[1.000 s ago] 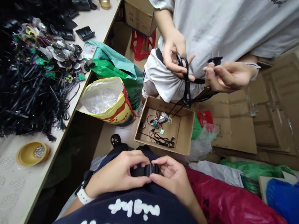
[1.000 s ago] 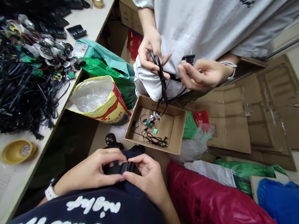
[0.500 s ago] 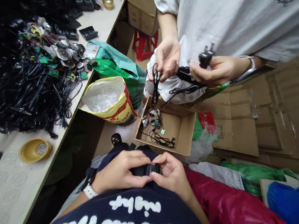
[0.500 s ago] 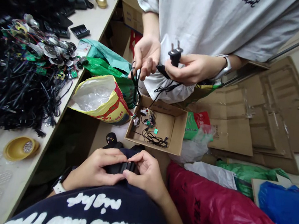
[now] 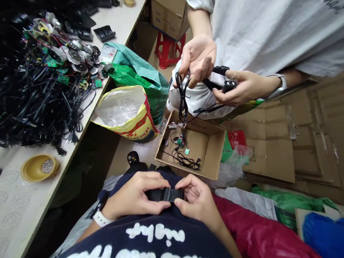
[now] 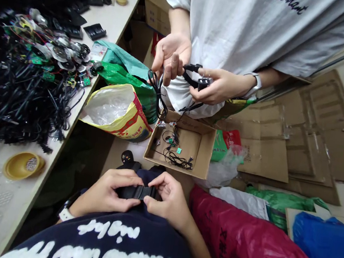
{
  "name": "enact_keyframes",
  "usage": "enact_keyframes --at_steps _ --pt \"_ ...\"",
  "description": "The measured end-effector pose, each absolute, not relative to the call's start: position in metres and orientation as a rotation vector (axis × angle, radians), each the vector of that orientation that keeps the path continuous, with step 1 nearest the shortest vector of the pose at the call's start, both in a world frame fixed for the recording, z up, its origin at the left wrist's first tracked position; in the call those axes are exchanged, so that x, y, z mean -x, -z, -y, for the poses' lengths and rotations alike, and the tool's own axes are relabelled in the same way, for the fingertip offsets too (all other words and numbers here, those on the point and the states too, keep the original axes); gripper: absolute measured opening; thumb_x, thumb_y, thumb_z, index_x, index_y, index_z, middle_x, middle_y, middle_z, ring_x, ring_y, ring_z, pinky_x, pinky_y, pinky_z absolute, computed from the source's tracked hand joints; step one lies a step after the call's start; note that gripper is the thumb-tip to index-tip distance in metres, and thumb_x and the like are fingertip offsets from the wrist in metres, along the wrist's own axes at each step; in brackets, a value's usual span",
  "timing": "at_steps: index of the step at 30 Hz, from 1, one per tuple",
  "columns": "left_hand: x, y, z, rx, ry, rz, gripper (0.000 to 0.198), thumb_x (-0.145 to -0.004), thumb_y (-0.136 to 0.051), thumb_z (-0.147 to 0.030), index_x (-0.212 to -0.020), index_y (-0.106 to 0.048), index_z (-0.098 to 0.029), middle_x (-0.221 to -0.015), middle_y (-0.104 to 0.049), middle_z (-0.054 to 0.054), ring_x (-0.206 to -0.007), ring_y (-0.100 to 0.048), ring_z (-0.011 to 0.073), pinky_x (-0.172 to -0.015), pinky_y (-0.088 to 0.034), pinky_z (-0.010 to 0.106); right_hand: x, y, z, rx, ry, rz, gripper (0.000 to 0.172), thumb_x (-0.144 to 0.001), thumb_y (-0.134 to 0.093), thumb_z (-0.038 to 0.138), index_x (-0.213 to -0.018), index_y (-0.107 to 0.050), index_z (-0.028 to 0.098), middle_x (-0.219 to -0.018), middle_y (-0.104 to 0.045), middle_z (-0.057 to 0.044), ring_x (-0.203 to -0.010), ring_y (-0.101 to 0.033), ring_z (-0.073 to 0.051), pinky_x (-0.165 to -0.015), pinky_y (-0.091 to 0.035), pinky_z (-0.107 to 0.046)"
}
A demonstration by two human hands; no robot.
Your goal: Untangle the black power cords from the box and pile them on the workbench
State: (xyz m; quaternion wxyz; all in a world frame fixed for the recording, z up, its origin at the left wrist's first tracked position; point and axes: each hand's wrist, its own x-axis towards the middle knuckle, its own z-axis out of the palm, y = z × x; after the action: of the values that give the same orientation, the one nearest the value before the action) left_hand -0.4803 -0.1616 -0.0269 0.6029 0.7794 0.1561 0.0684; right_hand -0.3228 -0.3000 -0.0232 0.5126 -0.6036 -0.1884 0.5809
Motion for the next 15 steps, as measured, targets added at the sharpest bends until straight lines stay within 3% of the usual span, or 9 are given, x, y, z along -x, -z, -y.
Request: enact_keyframes --at_steps 6,9,12,15 --pt "0.48 0.025 0.146 -1.579 0.067 -0.428 0.034 -0.082 -0.066 -0.049 -0.094 -0.072 -0.017 -0.086 -0.064 0.004 -0.076 -0.059 0.0149 -0.068 -0.046 0.023 0.314 0.022 0.295 1.345 -1.464 0.421 0.032 -0.066 -0.082 0.033 -0.086 -0.063 0.018 -0.079 -0.061 -0.002 -0.073 -0.055 -0.011 -0.066 -0.043 -0.023" --pt "0.483 0.039 0.135 -1.167 0.353 -0.477 0.039 -0.088 -0.054 -0.052 -0.097 -0.07 -0.017 -0.074 -0.064 0.003 -0.053 -0.056 0.0107 -0.051 -0.043 0.021 0.313 0.027 0.289 1.331 -1.432 0.356 0.031 -0.068 -0.081 0.034 -0.089 -0.066 0.017 -0.082 -0.063 -0.002 -0.069 -0.054 -0.01 -0.062 -0.043 -0.022" --pt "0.489 0.06 0.128 -0.796 0.577 -0.403 0.036 -0.077 -0.071 -0.044 -0.101 -0.071 -0.017 -0.075 -0.067 0.004 -0.034 -0.048 0.0063 -0.035 -0.033 0.017 0.317 0.034 0.282 1.314 -1.449 0.259 0.033 -0.067 -0.082 0.036 -0.09 -0.067 0.017 -0.08 -0.064 -0.002 -0.063 -0.053 -0.009 -0.055 -0.042 -0.02" --pt "0.494 0.074 0.127 -0.639 0.554 -0.36 0.033 -0.071 -0.077 -0.041 -0.092 -0.075 -0.015 -0.084 -0.072 0.009 -0.035 -0.051 0.0069 -0.034 -0.036 0.017 0.321 0.037 0.279 1.273 -1.451 0.216 0.035 -0.065 -0.083 0.035 -0.092 -0.068 0.017 -0.079 -0.065 -0.002 -0.063 -0.054 -0.009 -0.054 -0.043 -0.019"
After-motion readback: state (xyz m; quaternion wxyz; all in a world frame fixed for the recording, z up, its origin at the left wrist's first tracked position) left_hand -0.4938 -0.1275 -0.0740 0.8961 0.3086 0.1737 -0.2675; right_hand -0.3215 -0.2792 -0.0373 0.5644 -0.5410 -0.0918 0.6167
